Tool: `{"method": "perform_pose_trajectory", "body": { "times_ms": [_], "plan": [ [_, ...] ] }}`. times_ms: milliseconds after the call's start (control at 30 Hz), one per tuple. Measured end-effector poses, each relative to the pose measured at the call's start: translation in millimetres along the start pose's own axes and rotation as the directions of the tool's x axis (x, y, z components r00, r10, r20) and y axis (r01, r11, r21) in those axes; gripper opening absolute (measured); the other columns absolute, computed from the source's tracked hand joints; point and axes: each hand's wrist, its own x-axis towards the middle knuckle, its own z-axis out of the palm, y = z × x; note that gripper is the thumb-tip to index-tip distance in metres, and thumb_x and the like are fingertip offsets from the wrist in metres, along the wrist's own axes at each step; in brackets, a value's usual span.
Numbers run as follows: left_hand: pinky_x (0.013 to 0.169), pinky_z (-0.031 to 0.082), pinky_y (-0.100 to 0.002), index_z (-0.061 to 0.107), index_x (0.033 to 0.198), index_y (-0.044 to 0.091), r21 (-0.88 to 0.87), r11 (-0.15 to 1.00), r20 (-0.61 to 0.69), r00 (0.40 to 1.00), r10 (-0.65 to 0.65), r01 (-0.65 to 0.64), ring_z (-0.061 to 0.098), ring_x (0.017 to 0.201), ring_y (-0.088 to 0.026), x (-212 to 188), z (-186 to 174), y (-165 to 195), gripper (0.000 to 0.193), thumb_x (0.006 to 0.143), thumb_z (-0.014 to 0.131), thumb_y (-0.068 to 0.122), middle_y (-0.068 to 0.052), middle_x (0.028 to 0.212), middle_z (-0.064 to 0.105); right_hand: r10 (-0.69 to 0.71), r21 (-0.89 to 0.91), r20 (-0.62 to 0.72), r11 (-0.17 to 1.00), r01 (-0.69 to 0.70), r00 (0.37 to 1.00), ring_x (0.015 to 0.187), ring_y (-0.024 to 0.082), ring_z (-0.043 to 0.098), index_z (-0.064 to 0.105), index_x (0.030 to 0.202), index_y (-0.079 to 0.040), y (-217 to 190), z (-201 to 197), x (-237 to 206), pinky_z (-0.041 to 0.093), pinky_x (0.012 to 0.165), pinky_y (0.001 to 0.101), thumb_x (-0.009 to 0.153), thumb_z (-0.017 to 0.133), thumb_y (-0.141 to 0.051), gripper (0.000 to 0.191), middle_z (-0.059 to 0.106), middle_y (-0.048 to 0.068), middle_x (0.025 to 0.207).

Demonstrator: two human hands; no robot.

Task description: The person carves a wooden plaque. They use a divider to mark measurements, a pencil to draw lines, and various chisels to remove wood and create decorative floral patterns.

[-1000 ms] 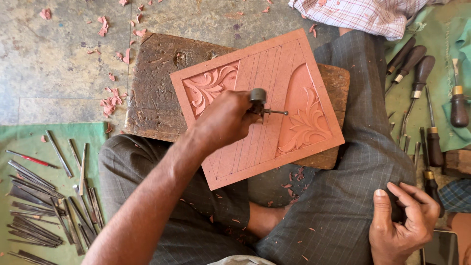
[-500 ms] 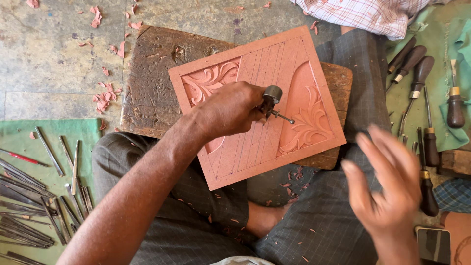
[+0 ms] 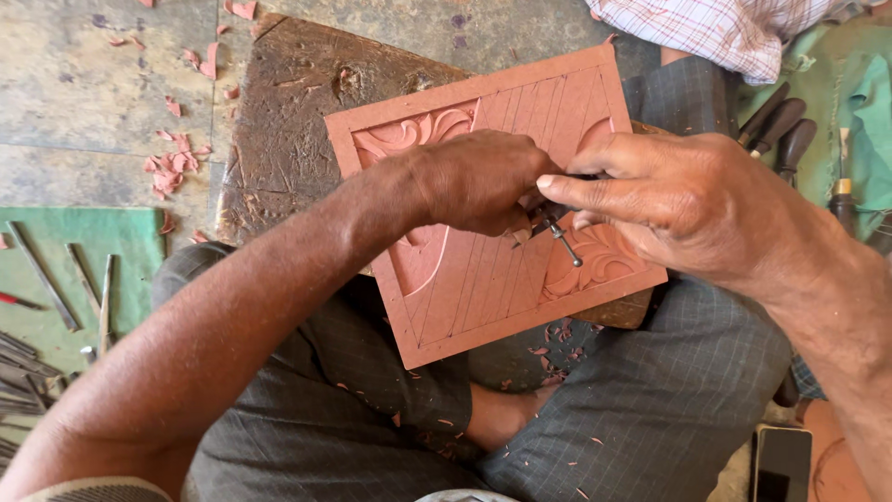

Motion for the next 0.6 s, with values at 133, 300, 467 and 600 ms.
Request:
{"method": "perform_pose_trajectory", "body": {
  "times_ms": [133, 300, 467, 600],
  "plan": [
    [0.070, 0.057, -0.042, 0.074, 0.093, 0.014, -0.058, 0.998, -0.043, 0.999, 0.029, -0.032, 0.075, 0.081, -0.022, -4.2, -6.1, 0.1, 0.016, 0.079, 0.081, 0.013, -0.002, 0.080, 0.076, -0.091, -0.103, 0.033, 0.990, 0.094, 0.995, 0.078, 0.022, 0.069, 0.078, 0.108, -0.008, -2.0, -4.6, 7.8, 0.057, 0.059, 0.0342, 0.075, 0.083, -0.013, 0.034, 0.068, 0.006, 0.091],
    [0.069, 0.057, -0.039, 0.075, 0.088, 0.016, -0.113, 0.993, -0.072, 0.997, -0.031, 0.023, 0.075, 0.080, -0.016, -10.7, -4.3, -0.6, 0.017, 0.075, 0.086, 0.016, 0.003, 0.078, 0.076, -0.102, -0.249, 0.091, 0.961, 0.122, 0.991, 0.072, 0.021, 0.067, 0.077, 0.094, -0.006, -11.7, -4.7, 12.9, 0.057, 0.057, 0.0342, 0.074, 0.082, -0.012, 0.022, 0.060, 0.006, 0.079],
    [0.070, 0.057, -0.039, 0.075, 0.089, 0.016, -0.116, 0.993, -0.068, 0.998, 0.019, -0.027, 0.075, 0.080, -0.014, -15.2, 0.2, -11.3, 0.023, 0.071, 0.090, 0.017, 0.003, 0.079, 0.078, -0.137, -0.303, 0.106, 0.939, 0.163, 0.985, 0.066, 0.018, 0.066, 0.078, 0.095, -0.007, -20.9, 0.8, 21.1, 0.058, 0.054, 0.0314, 0.075, 0.079, -0.006, 0.020, 0.057, 0.005, 0.074],
    [0.075, 0.062, -0.033, 0.077, 0.089, 0.015, -0.017, 0.995, -0.167, 0.981, 0.095, -0.099, 0.076, 0.083, -0.013, -21.8, 0.2, -21.3, 0.011, 0.086, 0.077, 0.005, 0.001, 0.090, 0.079, -0.122, -0.327, 0.118, 0.933, 0.154, 0.986, 0.064, 0.015, 0.065, 0.077, 0.092, -0.007, -25.1, 4.3, 29.2, 0.057, 0.051, 0.0264, 0.084, 0.078, -0.008, 0.008, 0.058, 0.004, 0.072]
  ]
}}
